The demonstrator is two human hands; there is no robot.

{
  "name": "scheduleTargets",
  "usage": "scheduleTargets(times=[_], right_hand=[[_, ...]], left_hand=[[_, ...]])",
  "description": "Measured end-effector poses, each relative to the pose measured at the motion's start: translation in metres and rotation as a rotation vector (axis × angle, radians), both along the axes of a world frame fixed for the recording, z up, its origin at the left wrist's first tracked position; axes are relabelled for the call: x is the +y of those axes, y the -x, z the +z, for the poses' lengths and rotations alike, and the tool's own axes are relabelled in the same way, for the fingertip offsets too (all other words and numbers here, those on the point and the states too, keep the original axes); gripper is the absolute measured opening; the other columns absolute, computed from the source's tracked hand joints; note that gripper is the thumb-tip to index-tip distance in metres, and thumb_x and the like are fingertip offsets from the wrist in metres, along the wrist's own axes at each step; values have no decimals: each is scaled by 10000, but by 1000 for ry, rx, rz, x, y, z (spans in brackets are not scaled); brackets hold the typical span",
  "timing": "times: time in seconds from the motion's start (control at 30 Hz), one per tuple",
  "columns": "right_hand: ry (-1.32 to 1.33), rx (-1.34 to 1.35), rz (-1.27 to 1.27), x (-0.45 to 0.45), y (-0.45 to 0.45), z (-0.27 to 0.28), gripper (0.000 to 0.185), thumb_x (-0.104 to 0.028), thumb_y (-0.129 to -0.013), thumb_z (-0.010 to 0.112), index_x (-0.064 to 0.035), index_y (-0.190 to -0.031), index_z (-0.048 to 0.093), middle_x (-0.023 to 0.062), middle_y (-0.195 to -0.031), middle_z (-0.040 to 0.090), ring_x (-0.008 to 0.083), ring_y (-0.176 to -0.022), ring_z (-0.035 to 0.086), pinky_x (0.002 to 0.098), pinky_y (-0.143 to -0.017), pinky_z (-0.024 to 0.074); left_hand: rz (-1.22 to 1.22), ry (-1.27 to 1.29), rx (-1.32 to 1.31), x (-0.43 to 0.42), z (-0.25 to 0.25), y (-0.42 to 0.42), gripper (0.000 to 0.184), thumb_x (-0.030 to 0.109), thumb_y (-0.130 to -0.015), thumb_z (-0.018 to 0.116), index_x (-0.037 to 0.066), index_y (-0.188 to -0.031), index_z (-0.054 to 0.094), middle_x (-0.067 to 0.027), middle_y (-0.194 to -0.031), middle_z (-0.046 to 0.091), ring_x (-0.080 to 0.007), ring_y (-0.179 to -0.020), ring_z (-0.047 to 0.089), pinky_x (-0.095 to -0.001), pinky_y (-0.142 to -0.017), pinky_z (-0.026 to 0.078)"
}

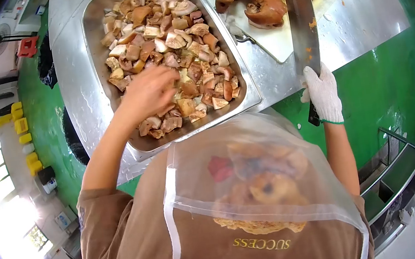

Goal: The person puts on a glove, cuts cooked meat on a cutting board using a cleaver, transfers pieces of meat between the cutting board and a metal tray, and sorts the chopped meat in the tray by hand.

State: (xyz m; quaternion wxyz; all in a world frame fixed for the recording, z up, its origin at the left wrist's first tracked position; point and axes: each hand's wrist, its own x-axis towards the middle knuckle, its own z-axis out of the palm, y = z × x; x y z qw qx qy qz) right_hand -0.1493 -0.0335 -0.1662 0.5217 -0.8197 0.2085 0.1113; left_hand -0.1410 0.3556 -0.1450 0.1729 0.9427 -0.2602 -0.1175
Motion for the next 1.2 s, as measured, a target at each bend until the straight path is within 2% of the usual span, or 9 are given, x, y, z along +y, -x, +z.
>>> scheduleTargets(times=[0.1, 0.23, 0.5, 0.6, 0.67, 0.73, 0.8, 0.97, 1.2], right_hand=[[-8, -13, -13, 2, 0, -2, 301, -203, -925, 538, 17, -1131, 541, 82, -698, 540, 142, -429, 510, 284, -417, 447], [-1, 18, 9, 3, 2, 3, 293, -235, -923, 565, 9, -1087, 570, 78, -719, 561, 138, -550, 536, 296, -483, 467], [98, 9, 78, 6, 2, 8, 296, -206, -933, 550, 18, -1125, 567, 93, -814, 609, 154, -664, 585, 310, -555, 493], [108, -35, 81, 2, 0, -3, 335, -208, -922, 538, 20, -1168, 542, 93, -763, 575, 166, -532, 559, 317, -504, 473], [105, -39, 74, 3, 1, -3, 338, -213, -919, 530, 24, -1160, 536, 95, -723, 554, 170, -459, 542, 318, -467, 460], [113, -33, 81, 5, 0, 2, 335, -222, -917, 532, 27, -1141, 539, 97, -721, 557, 172, -459, 543, 317, -468, 462], [110, -24, 77, 7, 0, 5, 336, -227, -916, 532, 25, -1137, 541, 99, -717, 559, 175, -458, 543, 319, -467, 462], [166, -55, 94, 9, 2, 0, 333, -225, -916, 529, 21, -1139, 543, 99, -713, 560, 182, -481, 550, 328, -491, 469], [182, -51, 105, 2, 1, -5, 263, -181, -925, 528, 11, -1100, 567, 63, -734, 573, 132, -595, 550, 291, -498, 466]], left_hand=[[-285, 229, -119, -63, -38, -5, 400, 131, -735, 670, 123, -1128, 590, -116, -1153, 557, -354, -1105, 506, -485, -949, 447], [-138, 54, -1, -62, -64, 12, 355, 81, -749, 667, 148, -1088, 586, -107, -1174, 534, -391, -1107, 487, -492, -915, 448], [274, -102, 464, 17, 14, 33, 365, 92, -809, 615, 218, -1150, 583, -98, -898, 669, -305, -850, 651, -434, -749, 518], [208, -127, 415, 43, 24, 13, 386, 219, -813, 663, 197, -1195, 615, -109, -938, 674, -278, -890, 652, -391, -798, 524], [7, 8, 12, 56, 12, -10, 325, 301, -849, 624, 122, -1116, 669, -116, -1051, 666, -270, -998, 622, -386, -881, 490], [205, 256, 132, 52, 2, -50, 333, 336, -864, 608, 118, -1107, 672, -103, -1151, 641, -273, -1069, 593, -401, -908, 481], [208, 23, -174, 49, -25, -92, 415, 412, -890, 571, 124, -1184, 630, -115, -1219, 613, -282, -1119, 568, -445, -938, 461], [295, -146, 220, -8, -58, -99, 774, 684, -701, 662, 297, -1348, 487, -165, -1144, 463, -327, -1051, 527, -439, -889, 476], [-48, -23, -62, -22, -47, 2, 372, 75, -804, 596, 204, -1154, 604, -101, -938, 576, -297, -886, 610, -414, -705, 527]])
